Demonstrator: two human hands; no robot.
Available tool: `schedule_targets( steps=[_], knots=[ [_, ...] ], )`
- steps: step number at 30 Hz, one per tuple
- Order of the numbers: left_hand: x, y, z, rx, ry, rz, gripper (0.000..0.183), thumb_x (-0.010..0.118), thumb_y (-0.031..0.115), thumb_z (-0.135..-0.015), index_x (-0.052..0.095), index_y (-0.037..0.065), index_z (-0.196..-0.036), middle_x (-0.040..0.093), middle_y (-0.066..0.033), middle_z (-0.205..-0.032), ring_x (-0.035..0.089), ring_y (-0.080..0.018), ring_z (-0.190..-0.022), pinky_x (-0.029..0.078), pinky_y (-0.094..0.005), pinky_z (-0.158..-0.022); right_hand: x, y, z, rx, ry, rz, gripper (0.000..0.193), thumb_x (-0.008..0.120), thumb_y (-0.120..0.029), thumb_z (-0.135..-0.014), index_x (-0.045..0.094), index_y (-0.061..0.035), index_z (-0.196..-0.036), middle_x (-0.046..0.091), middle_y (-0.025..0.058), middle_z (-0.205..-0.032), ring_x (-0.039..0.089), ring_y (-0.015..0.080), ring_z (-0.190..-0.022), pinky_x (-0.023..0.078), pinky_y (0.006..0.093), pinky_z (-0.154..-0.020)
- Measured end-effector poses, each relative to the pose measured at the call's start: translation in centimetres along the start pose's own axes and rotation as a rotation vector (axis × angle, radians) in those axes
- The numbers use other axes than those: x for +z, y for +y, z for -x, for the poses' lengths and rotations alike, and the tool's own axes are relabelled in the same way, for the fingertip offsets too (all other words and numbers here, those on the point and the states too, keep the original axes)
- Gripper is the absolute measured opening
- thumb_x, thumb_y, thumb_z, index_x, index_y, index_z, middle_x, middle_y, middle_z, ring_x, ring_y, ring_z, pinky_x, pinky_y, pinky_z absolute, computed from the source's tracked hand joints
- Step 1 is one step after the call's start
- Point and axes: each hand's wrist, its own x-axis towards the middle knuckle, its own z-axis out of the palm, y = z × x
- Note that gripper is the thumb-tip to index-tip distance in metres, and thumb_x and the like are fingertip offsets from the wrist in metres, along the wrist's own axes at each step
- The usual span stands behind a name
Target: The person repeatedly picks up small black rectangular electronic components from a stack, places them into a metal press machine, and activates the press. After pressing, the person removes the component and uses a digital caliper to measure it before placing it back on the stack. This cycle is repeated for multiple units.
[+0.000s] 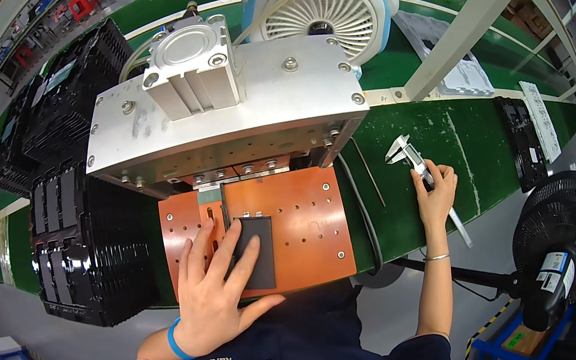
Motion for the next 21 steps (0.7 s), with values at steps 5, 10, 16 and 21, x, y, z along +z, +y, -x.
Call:
schedule_targets(
  steps=[5,10,16,21],
  knots=[
    [1.0,-1.8,-0.2,0.095,0.091,-0.015,0.054,0.077,0.049,-0.070,0.071,0.009,-0.107,0.062,-0.0078,-0.124,0.053,-0.0331,-0.116,0.042,-0.0454,-0.090,-2.2,-6.3,0.2,-0.186,0.082,-0.093,0.047,0.076,-0.015,-0.081,0.060,-0.0053,-0.124,0.056,0.0138,-0.116,0.052,0.0305,-0.105,0.042,0.0387,-0.092],
    [1.3,-1.7,-0.6,0.101,0.170,-0.068,0.053,0.074,0.055,-0.071,0.074,0.011,-0.099,0.066,-0.0039,-0.116,0.057,-0.0259,-0.106,0.039,-0.0386,-0.083,-9.1,-20.9,1.8,-0.712,-0.247,-0.441,0.019,0.072,-0.007,-0.075,0.070,-0.0098,-0.093,0.065,0.0044,-0.098,0.059,0.0241,-0.091,0.042,0.0356,-0.083],
    [1.6,-2.1,-0.4,0.127,0.167,-0.097,0.057,0.069,0.063,-0.073,0.074,0.012,-0.100,0.067,-0.0032,-0.115,0.056,-0.0240,-0.101,0.037,-0.0383,-0.082,-7.1,-24.0,2.2,-0.795,-0.380,-0.410,0.032,0.072,-0.009,-0.073,0.069,-0.0114,-0.105,0.058,0.0037,-0.101,0.052,0.0229,-0.090,0.042,0.0350,-0.077],
    [1.8,-2.2,-0.2,0.122,0.167,-0.106,0.058,0.067,0.064,-0.074,0.074,0.012,-0.100,0.067,-0.0030,-0.116,0.055,-0.0230,-0.101,0.037,-0.0380,-0.081,-6.8,-24.4,2.6,-0.837,-0.319,-0.274,0.033,0.073,-0.011,-0.074,0.070,-0.0123,-0.106,0.056,0.0050,-0.109,0.050,0.0248,-0.097,0.041,0.0355,-0.080]
  ],
)
